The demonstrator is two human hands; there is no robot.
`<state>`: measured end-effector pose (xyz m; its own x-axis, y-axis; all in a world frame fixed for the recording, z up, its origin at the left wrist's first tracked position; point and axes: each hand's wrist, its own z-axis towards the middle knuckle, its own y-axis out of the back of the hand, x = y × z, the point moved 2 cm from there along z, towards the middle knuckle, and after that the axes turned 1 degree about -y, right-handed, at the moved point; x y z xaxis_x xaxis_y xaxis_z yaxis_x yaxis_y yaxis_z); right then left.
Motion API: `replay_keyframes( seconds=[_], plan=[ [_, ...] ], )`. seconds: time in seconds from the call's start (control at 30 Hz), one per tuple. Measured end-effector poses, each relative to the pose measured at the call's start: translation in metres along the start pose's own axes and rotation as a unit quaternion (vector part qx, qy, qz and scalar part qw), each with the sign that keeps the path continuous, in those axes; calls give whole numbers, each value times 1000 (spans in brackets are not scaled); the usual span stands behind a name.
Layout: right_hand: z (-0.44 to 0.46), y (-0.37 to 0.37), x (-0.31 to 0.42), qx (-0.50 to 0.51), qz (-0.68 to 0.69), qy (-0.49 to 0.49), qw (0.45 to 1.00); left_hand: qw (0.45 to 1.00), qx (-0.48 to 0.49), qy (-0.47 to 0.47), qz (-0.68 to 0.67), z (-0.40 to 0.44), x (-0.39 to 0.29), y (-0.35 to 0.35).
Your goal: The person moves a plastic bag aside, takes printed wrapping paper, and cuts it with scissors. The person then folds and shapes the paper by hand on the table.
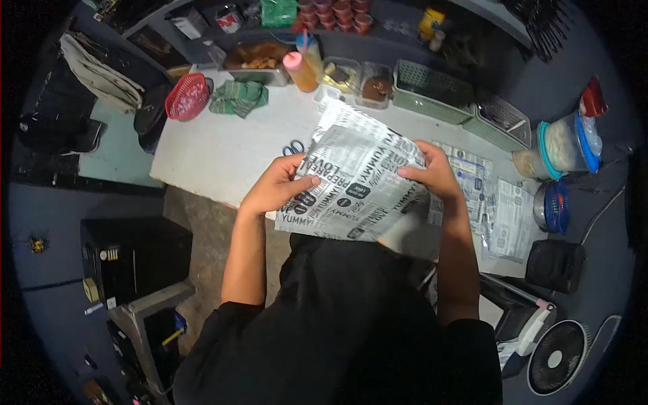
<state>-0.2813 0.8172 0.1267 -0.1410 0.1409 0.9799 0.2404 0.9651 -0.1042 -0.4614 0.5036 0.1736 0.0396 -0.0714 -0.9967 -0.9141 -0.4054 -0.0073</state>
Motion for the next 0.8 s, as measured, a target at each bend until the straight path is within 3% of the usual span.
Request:
replay_keyframes(
  seconds=[0.03,0.07,0.13,0.17,0.23,0.27,0.33,0.4,0.6,0.67,0.7,0.77,0.8],
  plan=[
    [9,-9,-21,-36,84,4,996,997,-29,20,-63,3,24,26],
    [20,-31,-37,-40,83,10,996,990,-56,41,-126,6,47,53],
    [44,-80,-69,-58,331,-10,942,971,-103,58,-210,12,90,93],
    [58,-100,-97,-58,330,-9,942,971,-110,95,-192,9,112,112],
    [82,-135,-155,-158,291,-184,925,972,-116,147,-142,-3,151,152],
    [91,-154,-157,-159,288,-189,925,973,-108,159,-127,-9,161,170],
    [107,-196,-166,-169,171,-158,958,961,-112,197,-156,-29,184,203],
    [119,-232,-160,-203,161,-194,946,956,-114,206,-173,-44,187,230],
    [147,-278,-186,-177,36,-149,972,955,-118,210,-173,-49,214,279],
    [149,-280,-193,-208,42,-179,961,976,-135,169,-17,-39,225,290],
    [149,-280,-192,-216,42,-176,959,982,-153,107,20,-34,222,293],
    [146,-279,-184,-297,-1,-59,953,985,-143,92,5,-25,200,300],
    [138,-285,-170,-302,2,-64,951,986,-142,86,-11,-28,179,302]
  ],
)
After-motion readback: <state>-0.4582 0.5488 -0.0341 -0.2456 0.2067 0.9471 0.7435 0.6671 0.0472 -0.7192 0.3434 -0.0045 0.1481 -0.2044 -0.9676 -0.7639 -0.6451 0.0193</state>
